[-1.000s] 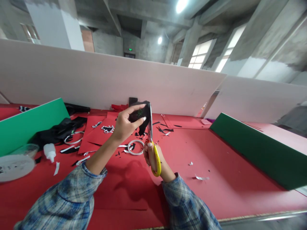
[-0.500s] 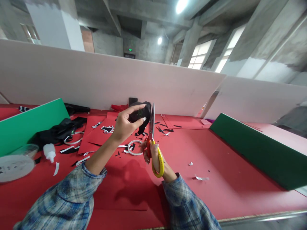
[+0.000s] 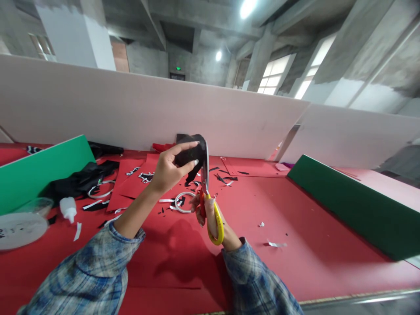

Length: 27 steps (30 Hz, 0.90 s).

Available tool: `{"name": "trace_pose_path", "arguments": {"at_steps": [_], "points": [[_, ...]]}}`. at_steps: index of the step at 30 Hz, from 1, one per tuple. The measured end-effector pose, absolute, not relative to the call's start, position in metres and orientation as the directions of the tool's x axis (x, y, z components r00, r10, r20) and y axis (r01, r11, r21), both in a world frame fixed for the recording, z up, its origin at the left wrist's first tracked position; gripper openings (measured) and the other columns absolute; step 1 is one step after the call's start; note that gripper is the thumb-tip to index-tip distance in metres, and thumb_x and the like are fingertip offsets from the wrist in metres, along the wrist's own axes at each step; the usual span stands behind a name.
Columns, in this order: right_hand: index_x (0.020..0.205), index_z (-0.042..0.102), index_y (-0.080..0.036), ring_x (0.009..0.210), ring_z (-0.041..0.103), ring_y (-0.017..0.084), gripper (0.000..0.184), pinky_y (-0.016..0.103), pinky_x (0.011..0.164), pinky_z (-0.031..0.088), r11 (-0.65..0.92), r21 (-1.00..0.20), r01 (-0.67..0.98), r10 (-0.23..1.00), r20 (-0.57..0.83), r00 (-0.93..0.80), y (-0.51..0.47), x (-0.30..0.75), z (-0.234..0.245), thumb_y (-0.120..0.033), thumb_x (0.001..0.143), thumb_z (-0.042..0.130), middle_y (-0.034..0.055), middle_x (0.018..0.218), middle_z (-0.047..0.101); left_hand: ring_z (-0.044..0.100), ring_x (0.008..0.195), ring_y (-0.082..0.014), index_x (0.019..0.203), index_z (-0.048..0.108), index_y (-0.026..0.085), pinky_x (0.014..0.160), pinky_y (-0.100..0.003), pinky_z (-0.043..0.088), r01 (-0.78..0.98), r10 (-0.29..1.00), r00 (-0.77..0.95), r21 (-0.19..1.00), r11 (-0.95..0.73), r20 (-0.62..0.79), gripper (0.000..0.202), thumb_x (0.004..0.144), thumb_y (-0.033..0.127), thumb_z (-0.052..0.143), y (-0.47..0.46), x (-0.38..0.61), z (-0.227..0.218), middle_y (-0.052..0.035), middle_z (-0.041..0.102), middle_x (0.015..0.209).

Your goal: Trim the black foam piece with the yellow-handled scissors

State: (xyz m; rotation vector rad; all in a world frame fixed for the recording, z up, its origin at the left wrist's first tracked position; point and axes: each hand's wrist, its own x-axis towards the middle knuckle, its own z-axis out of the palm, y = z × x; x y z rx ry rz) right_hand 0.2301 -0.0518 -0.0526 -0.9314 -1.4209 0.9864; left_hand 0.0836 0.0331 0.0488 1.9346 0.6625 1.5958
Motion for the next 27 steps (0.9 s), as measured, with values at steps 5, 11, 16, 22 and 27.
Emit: {"name": "trace_pose_path", "arguments": {"at_steps": [5,11,16,22,27], "points": [[0.087,0.061,-0.019,0.045,0.039,0.009,0.087,0.025,0.044,0.036,0.327,-0.945,0.02,0.945,0.327,-0.009,-0.0511,0.2301,-0.0504,-0.102,0.083,0.033,-0.0008,0.066,0.055,0.078,0.118,-0.0272,0.118,0.08,0.022,0.111,-0.045,0.061,0.099,0.645,0.275,0.646,-0.757,0.713,0.037,0.081,0.018,0.074,0.0329,0.082,0.0477,-0.007,0.082,0.126],[0.083,0.06,-0.02,0.043,0.039,0.009,0.088,0.025,0.041,0.035,0.29,-0.957,-0.005,0.957,0.29,0.023,-0.0515,0.2297,-0.0462,-0.104,0.079,0.035,-0.0006,0.064,0.056,0.079,0.113,-0.0248,0.12,0.079,0.023,0.106,-0.039,0.063,0.151,0.615,0.327,0.602,-0.784,0.718,0.038,0.082,0.017,0.073,0.0294,0.0827,0.0475,-0.0059,0.083,0.124],[0.073,0.054,-0.022,0.04,0.039,0.01,0.087,0.024,0.041,0.032,0.269,-0.963,-0.013,0.962,0.268,0.047,-0.0513,0.2293,-0.043,-0.106,0.076,0.034,-0.0042,0.054,0.046,0.078,0.115,-0.0256,0.119,0.08,0.025,0.109,-0.042,0.062,0.164,0.62,0.359,0.607,-0.777,0.697,0.038,0.083,0.015,0.073,0.026,0.0844,0.0481,-0.0048,0.083,0.125],[0.069,0.05,-0.023,0.04,0.037,0.01,0.086,0.024,0.04,0.032,0.24,-0.97,-0.024,0.968,0.238,0.074,-0.0483,0.2276,-0.0435,-0.107,0.075,0.034,-0.0055,0.049,0.041,0.078,0.116,-0.0247,0.121,0.079,0.022,0.109,-0.039,0.061,0.148,0.61,0.382,0.606,-0.782,0.694,0.038,0.084,0.015,0.073,0.0257,0.0853,0.0469,-0.0062,0.083,0.125],[0.068,0.048,-0.024,0.039,0.039,0.011,0.085,0.024,0.039,0.033,0.215,-0.976,-0.031,0.972,0.211,0.103,-0.0475,0.2259,-0.0421,-0.108,0.072,0.037,-0.0047,0.048,0.043,0.078,0.117,-0.0252,0.121,0.08,0.024,0.109,-0.04,0.062,0.157,0.617,0.38,0.609,-0.777,0.689,0.038,0.084,0.016,0.074,0.0259,0.0851,0.0467,-0.0059,0.083,0.125]]}}
